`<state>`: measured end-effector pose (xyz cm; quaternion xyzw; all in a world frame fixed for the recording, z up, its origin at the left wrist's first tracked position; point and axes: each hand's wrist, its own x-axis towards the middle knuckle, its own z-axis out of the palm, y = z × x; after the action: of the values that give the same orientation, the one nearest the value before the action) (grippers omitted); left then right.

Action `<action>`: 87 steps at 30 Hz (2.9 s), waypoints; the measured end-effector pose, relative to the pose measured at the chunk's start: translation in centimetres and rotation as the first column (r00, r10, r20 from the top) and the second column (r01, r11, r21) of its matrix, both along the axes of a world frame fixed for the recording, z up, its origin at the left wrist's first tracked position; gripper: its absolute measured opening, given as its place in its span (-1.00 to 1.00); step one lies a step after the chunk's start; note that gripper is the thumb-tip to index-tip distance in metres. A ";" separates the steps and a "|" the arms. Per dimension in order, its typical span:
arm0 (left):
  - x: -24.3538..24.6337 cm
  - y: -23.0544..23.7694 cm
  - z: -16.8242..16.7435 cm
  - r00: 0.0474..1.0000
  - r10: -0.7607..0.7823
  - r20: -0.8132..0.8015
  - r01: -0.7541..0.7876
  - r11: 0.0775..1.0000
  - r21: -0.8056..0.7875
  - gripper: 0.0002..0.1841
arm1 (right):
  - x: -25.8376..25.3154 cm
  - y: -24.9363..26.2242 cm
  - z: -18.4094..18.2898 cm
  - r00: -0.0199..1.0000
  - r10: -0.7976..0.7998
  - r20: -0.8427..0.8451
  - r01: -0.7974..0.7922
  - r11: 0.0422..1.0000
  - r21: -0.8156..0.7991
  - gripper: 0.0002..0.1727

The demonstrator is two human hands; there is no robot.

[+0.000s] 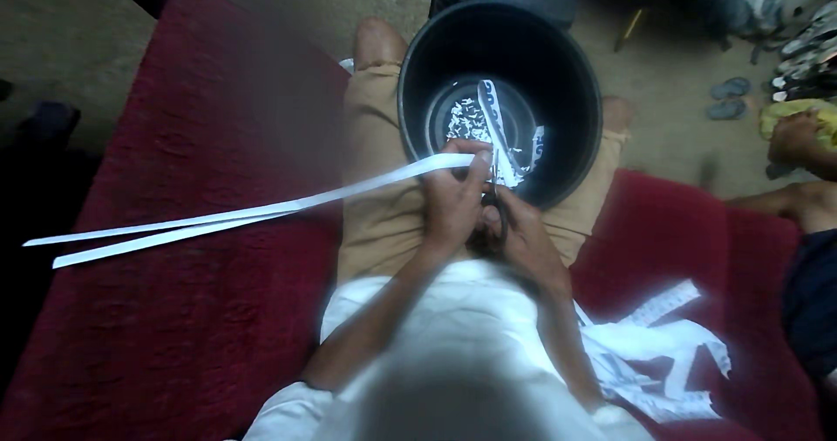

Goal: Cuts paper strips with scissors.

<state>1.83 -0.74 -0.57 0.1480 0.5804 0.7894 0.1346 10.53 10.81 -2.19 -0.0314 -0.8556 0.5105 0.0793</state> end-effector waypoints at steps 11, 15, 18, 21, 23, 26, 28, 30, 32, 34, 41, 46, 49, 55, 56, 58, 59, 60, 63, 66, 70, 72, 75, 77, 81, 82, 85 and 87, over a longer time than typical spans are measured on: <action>0.0 0.1 0.1 1.000 0.005 0.005 -0.005 1.000 0.001 -0.86 | -0.1 -0.1 0.0 1.000 -0.008 -0.018 0.008 1.000 -0.016 -0.47; 0.1 0.0 -0.1 1.000 -0.003 0.003 0.003 1.000 0.002 -0.85 | -0.1 0.0 -0.2 1.000 -0.008 -0.018 0.007 1.000 -0.025 -0.52; 0.0 -0.1 -0.2 1.000 -0.016 0.003 0.016 1.000 0.001 -0.84 | 0.0 0.0 -0.2 1.000 -0.016 0.006 0.016 0.999 -0.028 -0.52; -0.1 -0.2 -0.3 1.000 -0.024 0.009 0.024 1.000 -0.012 -0.82 | 0.1 0.0 -0.3 1.000 -0.023 0.013 0.023 0.999 -0.027 -0.54; -0.3 -0.3 -0.3 1.000 -0.011 0.001 0.011 0.999 -0.047 -0.80 | 0.1 0.1 -0.2 0.999 -0.036 0.021 0.036 0.999 -0.013 -0.55; -0.4 -0.4 -0.4 1.000 0.016 -0.016 -0.017 0.998 -0.068 -0.81 | 0.1 0.1 -0.2 0.998 -0.050 0.026 0.051 0.999 -0.012 -0.54; -0.4 -0.4 -0.5 1.000 0.019 -0.020 -0.021 0.998 -0.060 -0.82 | 0.1 0.1 -0.2 0.998 -0.053 0.024 0.054 0.999 -0.011 -0.52; -0.4 -0.4 -0.5 1.000 0.016 -0.026 -0.017 0.998 -0.054 -0.81 | 0.1 0.1 -0.3 0.998 -0.055 0.021 0.055 0.998 -0.009 -0.51; -0.4 -0.3 -0.5 1.000 0.015 -0.022 -0.016 0.999 -0.052 -0.81 | 0.1 0.1 -0.3 0.998 -0.056 0.018 0.056 0.998 -0.009 -0.51; -0.4 -0.4 -0.4 1.000 0.016 -0.011 -0.017 0.999 -0.044 -0.82 | 0.1 0.1 -0.3 0.999 -0.049 0.014 0.049 0.999 -0.019 -0.53; -0.4 -0.4 -0.3 0.999 0.030 -0.019 -0.031 0.998 -0.045 -0.82 | 0.3 0.1 -0.2 0.997 -0.064 0.043 0.067 0.996 -0.065 -0.59; -0.3 -0.3 -0.2 0.999 0.019 0.028 -0.019 1.000 0.020 -0.82 | 0.5 0.1 0.2 0.998 -0.013 0.059 0.017 0.998 -0.064 -0.48; -0.3 -0.3 -0.1 0.999 0.015 0.043 -0.017 0.999 0.046 -0.83 | 0.4 0.1 0.0 0.999 0.014 0.044 -0.012 0.999 -0.045 -0.43; -0.1 -0.2 0.0 0.999 0.011 0.035 -0.013 0.999 0.032 -0.83 | 0.1 0.1 0.2 0.999 -0.009 0.030 0.009 1.000 -0.004 -0.43; -0.1 -0.1 0.0 0.999 0.012 0.037 -0.014 0.999 0.035 -0.84 | 0.1 0.1 0.1 1.000 -0.011 0.026 0.011 1.000 -0.005 -0.44; -0.1 -0.1 0.0 0.999 0.012 0.034 -0.013 0.999 0.035 -0.84 | 0.0 0.1 0.1 1.000 -0.008 0.021 0.008 1.000 -0.007 -0.45; -0.1 -0.1 0.0 0.999 0.013 0.033 -0.014 0.999 0.033 -0.83 | 0.0 0.1 0.1 1.000 -0.005 0.021 0.006 1.000 -0.012 -0.46; -0.1 -0.2 0.0 0.999 0.012 0.033 -0.013 0.999 0.032 -0.83 | 0.0 0.1 0.1 1.000 -0.006 0.022 0.006 1.000 -0.018 -0.47; 0.0 -0.3 0.1 0.999 0.003 0.040 -0.004 1.000 0.028 -0.84 | 0.0 0.0 0.2 1.000 -0.017 0.024 0.017 1.000 -0.021 -0.49; -0.1 -0.1 0.0 1.000 0.005 0.023 -0.006 0.999 0.035 -0.84 | 0.0 0.1 0.0 1.000 -0.008 0.010 0.008 1.000 -0.018 -0.48; -0.1 -0.1 0.0 1.000 0.005 0.024 -0.006 0.999 0.039 -0.84 | -0.1 0.2 0.0 1.000 -0.012 0.013 0.012 1.000 -0.013 -0.51; -0.1 -0.1 -0.1 1.000 0.003 0.021 -0.004 0.999 0.039 -0.84 | -0.1 0.1 -0.1 1.000 -0.023 0.010 0.023 1.000 -0.002 -0.55; -0.1 -0.1 0.0 1.000 -0.003 0.024 0.002 0.999 0.036 -0.83 | -0.1 0.1 -0.2 0.999 -0.035 -0.007 0.035 0.999 -0.003 -0.59; -0.1 -0.1 0.0 0.999 -0.001 0.038 0.000 0.999 0.035 -0.83 | 0.0 0.1 -0.3 0.999 -0.040 -0.008 0.040 0.999 -0.004 -0.60; -0.1 -0.2 0.0 1.000 0.001 0.029 -0.001 1.000 0.005 -0.83 | 0.0 0.1 -0.4 0.999 -0.049 0.004 0.049 0.999 -0.021 -0.62; -0.1 -0.2 -0.1 1.000 0.004 0.021 -0.004 1.000 0.001 -0.82 | 0.1 0.1 -0.4 0.999 -0.053 0.006 0.053 0.998 -0.023 -0.62; -0.2 -0.2 -0.1 1.000 0.013 0.011 -0.013 1.000 0.001 -0.82 | 0.4 0.1 -0.2 0.998 -0.049 0.043 0.050 0.998 -0.041 -0.57; -0.2 -0.3 0.0 1.000 0.010 0.026 -0.010 1.000 0.002 -0.83 | 0.6 0.0 0.0 0.998 -0.021 0.054 0.024 0.998 -0.062 -0.51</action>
<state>1.67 -1.04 -0.54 0.1352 0.5784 0.7925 0.1380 11.10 10.81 -2.23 -0.0571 -0.8407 0.5350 0.0612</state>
